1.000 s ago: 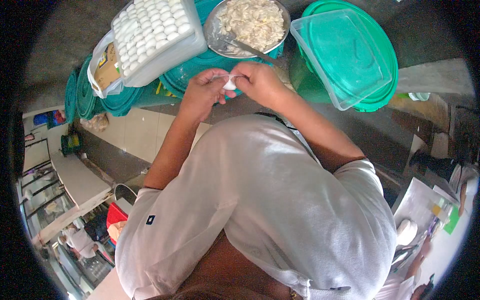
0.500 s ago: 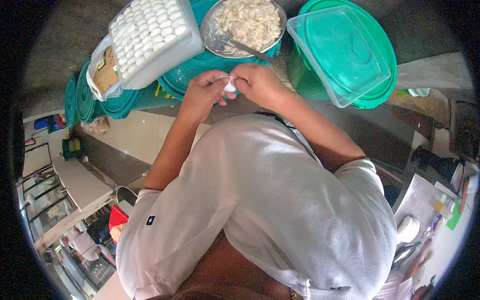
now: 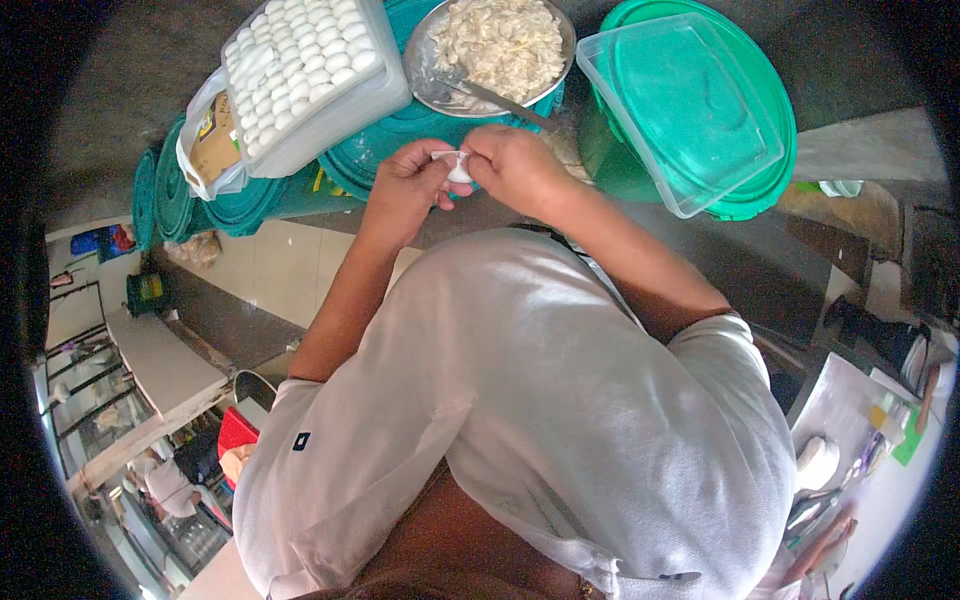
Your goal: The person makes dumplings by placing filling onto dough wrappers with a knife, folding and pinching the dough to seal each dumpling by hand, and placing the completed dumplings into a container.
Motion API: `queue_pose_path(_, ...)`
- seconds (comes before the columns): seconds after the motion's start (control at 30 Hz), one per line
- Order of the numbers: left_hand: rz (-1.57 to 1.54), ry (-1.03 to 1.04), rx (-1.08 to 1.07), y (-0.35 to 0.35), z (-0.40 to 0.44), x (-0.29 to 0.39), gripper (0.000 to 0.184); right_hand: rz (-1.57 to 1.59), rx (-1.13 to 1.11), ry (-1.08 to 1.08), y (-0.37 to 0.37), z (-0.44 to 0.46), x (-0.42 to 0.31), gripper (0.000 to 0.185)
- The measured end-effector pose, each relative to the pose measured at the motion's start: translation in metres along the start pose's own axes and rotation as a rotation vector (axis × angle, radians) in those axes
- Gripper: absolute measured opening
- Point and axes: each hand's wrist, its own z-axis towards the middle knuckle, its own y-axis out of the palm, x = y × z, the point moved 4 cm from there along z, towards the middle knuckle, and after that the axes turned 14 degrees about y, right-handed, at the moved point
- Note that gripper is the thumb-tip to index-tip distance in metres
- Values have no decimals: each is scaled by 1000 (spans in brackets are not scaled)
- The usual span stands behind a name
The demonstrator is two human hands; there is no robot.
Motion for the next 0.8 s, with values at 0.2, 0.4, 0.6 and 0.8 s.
queue_pose_path(0.2,36,60,28,0,2,-3,16,-58,-28,28,-1,-1,0,11)
queue_pose_path(0.4,95,45,-9,2,2,2,16,-24,-10,33,-3,-1,-3,10)
queue_pose_path(0.6,7,91,57,1,4,-2,17,-85,4,18,-3,2,5,10)
queue_pose_path(0.8,92,52,-4,3,2,2,15,-47,69,-44,-3,1,-6,10)
